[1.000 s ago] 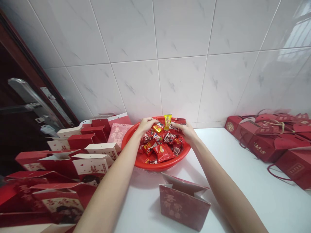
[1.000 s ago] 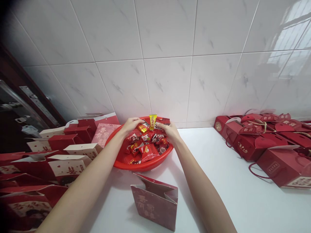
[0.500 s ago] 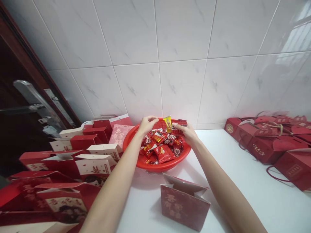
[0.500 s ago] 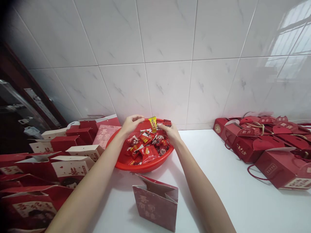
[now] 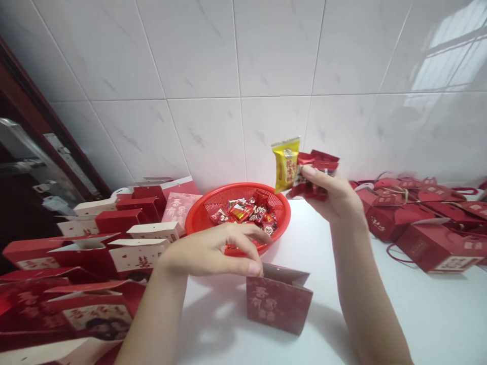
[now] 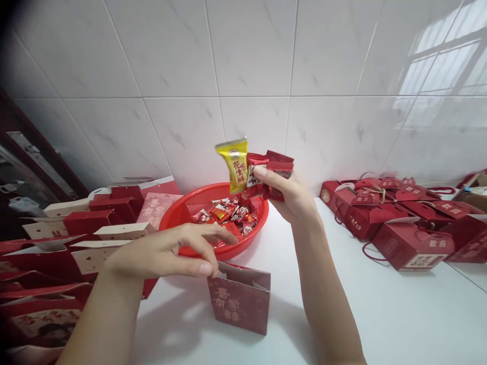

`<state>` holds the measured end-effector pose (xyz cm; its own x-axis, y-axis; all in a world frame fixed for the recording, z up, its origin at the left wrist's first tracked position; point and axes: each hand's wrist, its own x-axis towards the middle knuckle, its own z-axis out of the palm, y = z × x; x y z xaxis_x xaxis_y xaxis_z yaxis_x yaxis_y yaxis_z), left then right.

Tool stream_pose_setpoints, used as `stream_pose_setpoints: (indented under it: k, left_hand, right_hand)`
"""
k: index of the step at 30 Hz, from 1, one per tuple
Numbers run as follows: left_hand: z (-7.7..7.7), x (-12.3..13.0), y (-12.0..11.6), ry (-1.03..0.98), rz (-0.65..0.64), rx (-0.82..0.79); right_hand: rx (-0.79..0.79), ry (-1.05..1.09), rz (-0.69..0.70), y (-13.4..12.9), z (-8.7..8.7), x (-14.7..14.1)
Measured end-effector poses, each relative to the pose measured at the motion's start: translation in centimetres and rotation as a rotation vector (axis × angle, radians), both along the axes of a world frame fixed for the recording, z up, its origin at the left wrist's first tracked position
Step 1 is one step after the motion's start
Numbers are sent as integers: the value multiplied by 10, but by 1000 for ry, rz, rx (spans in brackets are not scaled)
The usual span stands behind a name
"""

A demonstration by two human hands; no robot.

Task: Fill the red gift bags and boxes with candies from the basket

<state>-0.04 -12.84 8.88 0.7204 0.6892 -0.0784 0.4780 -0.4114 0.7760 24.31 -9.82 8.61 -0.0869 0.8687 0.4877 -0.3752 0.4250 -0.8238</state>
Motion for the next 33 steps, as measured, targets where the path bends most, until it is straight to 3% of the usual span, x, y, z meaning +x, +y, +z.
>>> stream_pose_setpoints:
  k: [5,9,15,19,25,29,33]
  left_hand:
    - [-19,15,-2,-46,21,67]
    - [-28,28,-3,-24,104,107]
    - [-23,21,-8,136,-53,96]
    - [-20,16,-17,245,-56,125]
    - [-17,18,-22,244,-87,147]
    - [-17,18,-21,244,-67,151]
    - [-19,17,-20,202,-111,165]
  right_hand:
    - [71,-373,-9,-72,21,8]
    - [114,-640,53,-95,26,7]
    - [115,-938,91,-103,23,6]
    - [145,-1126,78,-106,20,1]
    - [154,-1383,81,-99,16,-13]
    - [161,-1445,3,-94,11,-17]
    - [200,-1433,37,-94,9,-20]
